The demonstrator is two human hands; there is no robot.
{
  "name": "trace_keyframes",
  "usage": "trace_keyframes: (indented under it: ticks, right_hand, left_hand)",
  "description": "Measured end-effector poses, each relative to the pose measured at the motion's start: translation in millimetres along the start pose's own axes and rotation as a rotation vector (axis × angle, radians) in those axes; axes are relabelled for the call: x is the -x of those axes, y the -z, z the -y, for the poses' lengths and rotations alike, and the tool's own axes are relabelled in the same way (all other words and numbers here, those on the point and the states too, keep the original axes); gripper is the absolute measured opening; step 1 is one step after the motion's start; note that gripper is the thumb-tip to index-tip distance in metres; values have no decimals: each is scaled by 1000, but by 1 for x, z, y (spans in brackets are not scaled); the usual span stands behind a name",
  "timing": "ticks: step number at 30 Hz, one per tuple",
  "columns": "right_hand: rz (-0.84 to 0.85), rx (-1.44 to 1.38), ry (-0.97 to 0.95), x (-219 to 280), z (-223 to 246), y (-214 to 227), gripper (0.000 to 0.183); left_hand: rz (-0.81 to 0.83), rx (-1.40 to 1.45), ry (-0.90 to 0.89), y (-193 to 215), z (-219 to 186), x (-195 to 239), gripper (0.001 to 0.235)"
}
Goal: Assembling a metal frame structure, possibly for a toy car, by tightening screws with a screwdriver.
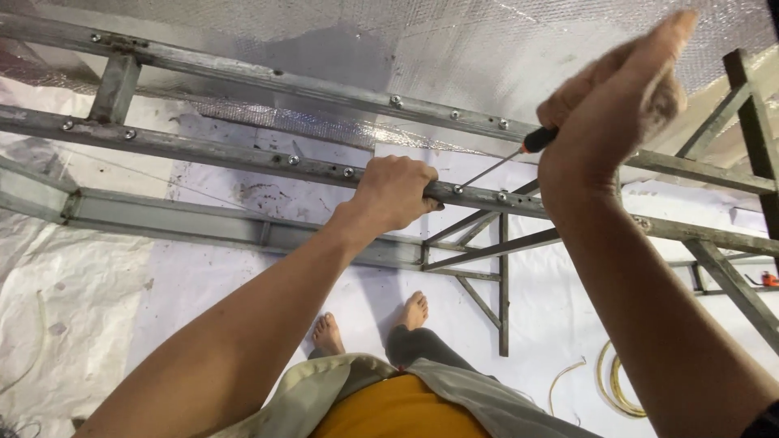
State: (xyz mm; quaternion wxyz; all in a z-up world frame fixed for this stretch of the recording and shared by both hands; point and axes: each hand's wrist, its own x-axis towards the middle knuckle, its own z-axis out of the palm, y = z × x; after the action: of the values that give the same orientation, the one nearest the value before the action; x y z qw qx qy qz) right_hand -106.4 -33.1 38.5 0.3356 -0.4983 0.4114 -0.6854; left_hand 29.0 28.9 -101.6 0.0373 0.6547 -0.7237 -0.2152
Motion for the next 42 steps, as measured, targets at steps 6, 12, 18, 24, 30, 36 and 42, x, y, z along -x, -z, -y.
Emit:
trace_keyframes:
  ticks: [6,12,18,24,30,36,42]
  right_hand:
    - [11,-12,-88,18,26,2,52]
    - [918,690,347,1,63,31,47]
    - [1418,1806,64,-15,116,-25,33]
    - [1812,2186,598,-5,115,-51,28]
    - [1778,2221,496,-2,111,-60,32]
    - [1614,2161,122,-20,104,-54,41]
    - [1481,2019,-272,-24,101,-29,42]
  left_hand:
    - [-21,16,2,-2,1,1,31]
    - [-23,53,10,-6,2,-2,29]
    - [-21,4,-20,-9,4,-5,36]
    - [-37,-15,-28,-11,4,-8,32]
    - [-15,-6,-18,-9,2,-7,32]
    - [-27,-8,-31,-4,-1,-1,34]
    - [53,-3,-1,9,-5,5,32]
